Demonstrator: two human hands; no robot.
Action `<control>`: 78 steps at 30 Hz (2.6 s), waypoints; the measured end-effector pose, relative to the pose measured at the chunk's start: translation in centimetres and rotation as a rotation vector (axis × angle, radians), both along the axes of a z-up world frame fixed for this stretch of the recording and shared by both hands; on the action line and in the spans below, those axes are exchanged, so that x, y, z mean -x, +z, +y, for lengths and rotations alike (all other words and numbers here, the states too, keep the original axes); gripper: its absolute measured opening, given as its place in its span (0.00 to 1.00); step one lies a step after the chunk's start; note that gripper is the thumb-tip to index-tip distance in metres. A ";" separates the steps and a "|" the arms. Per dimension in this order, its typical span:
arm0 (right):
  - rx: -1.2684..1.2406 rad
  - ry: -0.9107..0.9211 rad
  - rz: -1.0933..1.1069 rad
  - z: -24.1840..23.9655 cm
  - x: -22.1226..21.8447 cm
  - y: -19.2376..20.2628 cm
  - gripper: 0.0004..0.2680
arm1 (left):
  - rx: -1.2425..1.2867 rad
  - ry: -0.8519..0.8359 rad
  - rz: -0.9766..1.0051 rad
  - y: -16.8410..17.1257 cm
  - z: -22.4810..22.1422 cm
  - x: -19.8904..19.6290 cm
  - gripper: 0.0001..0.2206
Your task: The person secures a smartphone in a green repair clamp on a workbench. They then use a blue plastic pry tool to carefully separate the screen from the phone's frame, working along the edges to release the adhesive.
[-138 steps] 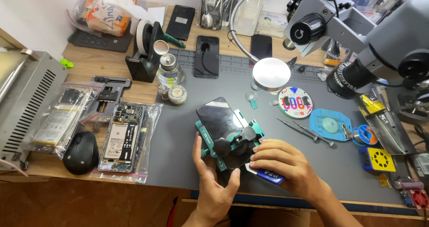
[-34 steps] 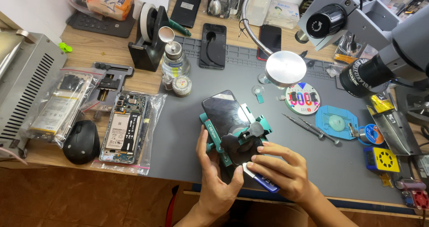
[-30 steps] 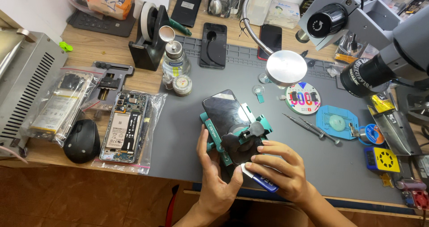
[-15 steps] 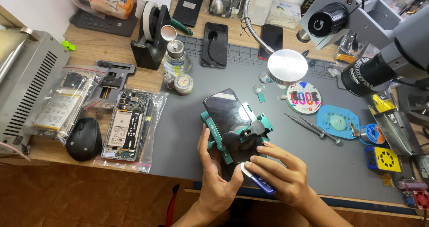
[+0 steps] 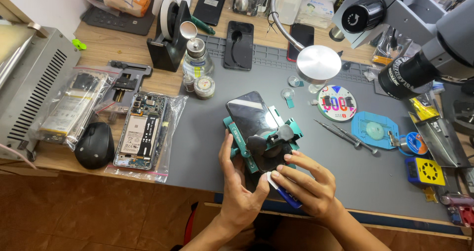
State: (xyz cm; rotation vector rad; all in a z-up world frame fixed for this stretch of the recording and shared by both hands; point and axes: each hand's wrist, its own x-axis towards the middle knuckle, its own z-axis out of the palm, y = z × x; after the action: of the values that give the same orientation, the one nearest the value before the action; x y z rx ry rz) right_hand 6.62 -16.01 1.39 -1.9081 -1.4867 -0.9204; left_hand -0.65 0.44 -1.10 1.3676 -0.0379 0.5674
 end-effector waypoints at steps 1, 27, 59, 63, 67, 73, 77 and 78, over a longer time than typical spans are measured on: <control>-0.001 0.000 0.001 -0.1 0.1 -0.4 0.06 | -0.001 0.000 0.001 0.0 0.0 0.0 0.39; -0.489 -0.455 1.090 -5.4 1.4 -1.3 0.02 | 0.050 0.071 0.199 1.4 -2.7 -0.1 0.47; -0.362 -0.396 1.075 -6.0 0.9 -1.2 0.03 | 0.051 0.342 0.412 2.0 -7.3 -1.4 0.50; -0.372 -0.402 1.071 -6.0 0.8 -1.4 0.03 | 0.052 0.356 0.378 1.3 -7.2 -1.6 0.50; -0.375 -0.391 1.062 -6.0 0.8 -1.4 0.03 | 0.081 0.336 0.329 1.6 -7.3 -1.7 0.50; -0.351 -0.392 1.061 -6.0 0.8 -1.6 0.03 | 0.090 0.359 0.372 2.2 -7.4 -1.6 0.51; -0.367 -0.416 1.110 -6.0 0.8 -1.7 0.03 | 0.128 0.312 0.279 2.0 -7.1 -1.2 0.48; -0.370 -0.411 1.103 -6.1 0.8 -1.7 0.03 | 0.154 0.297 0.269 1.8 -7.0 -1.0 0.48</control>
State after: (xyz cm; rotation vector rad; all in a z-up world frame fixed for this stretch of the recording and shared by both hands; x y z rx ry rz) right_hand 5.79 -22.07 -0.34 -1.9154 -0.2669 -0.1428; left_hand 0.38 -6.53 0.71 1.2964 0.4247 0.6146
